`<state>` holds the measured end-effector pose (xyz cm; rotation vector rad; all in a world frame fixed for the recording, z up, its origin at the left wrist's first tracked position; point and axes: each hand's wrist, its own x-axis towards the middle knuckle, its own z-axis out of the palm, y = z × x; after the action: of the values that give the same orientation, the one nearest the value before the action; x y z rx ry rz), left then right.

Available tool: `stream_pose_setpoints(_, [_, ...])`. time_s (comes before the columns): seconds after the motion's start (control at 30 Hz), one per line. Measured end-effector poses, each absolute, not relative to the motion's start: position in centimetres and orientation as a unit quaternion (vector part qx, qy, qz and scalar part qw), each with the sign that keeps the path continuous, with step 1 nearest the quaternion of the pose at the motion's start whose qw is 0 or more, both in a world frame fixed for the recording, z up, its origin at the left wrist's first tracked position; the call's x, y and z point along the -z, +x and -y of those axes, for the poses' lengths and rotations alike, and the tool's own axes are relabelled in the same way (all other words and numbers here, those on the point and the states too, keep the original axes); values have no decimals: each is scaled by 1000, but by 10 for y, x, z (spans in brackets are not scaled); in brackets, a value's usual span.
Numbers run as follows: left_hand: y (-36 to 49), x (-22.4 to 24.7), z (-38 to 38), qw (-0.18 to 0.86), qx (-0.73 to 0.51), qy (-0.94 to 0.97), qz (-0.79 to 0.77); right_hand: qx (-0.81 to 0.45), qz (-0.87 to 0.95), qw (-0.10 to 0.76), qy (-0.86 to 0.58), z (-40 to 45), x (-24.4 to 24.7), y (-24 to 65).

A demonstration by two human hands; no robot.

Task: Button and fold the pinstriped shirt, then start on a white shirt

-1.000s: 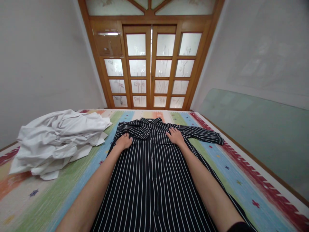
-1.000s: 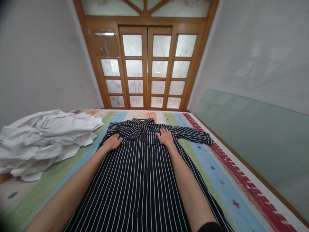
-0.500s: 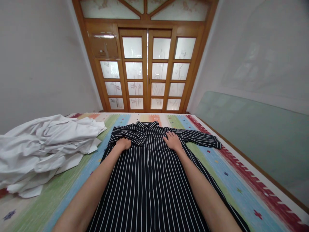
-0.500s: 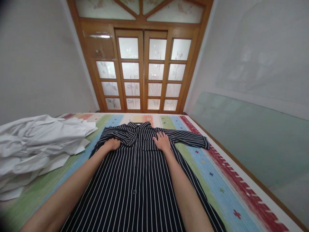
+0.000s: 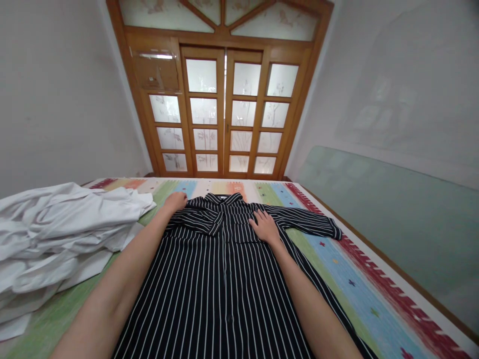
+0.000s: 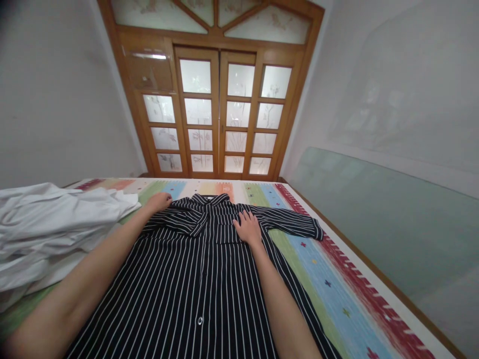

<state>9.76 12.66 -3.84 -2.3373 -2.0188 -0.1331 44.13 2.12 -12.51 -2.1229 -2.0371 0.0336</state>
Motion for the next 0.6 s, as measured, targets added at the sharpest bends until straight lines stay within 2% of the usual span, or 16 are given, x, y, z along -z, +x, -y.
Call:
stream_pose_setpoints(0.2, [73,56,-152,17,5,-762,648,-4,690,114,-715,-24,129,443])
stream_pose_setpoints(0.6, [77,64,-183,25,-24,-793,608,1,687,122,-716,-24,131,443])
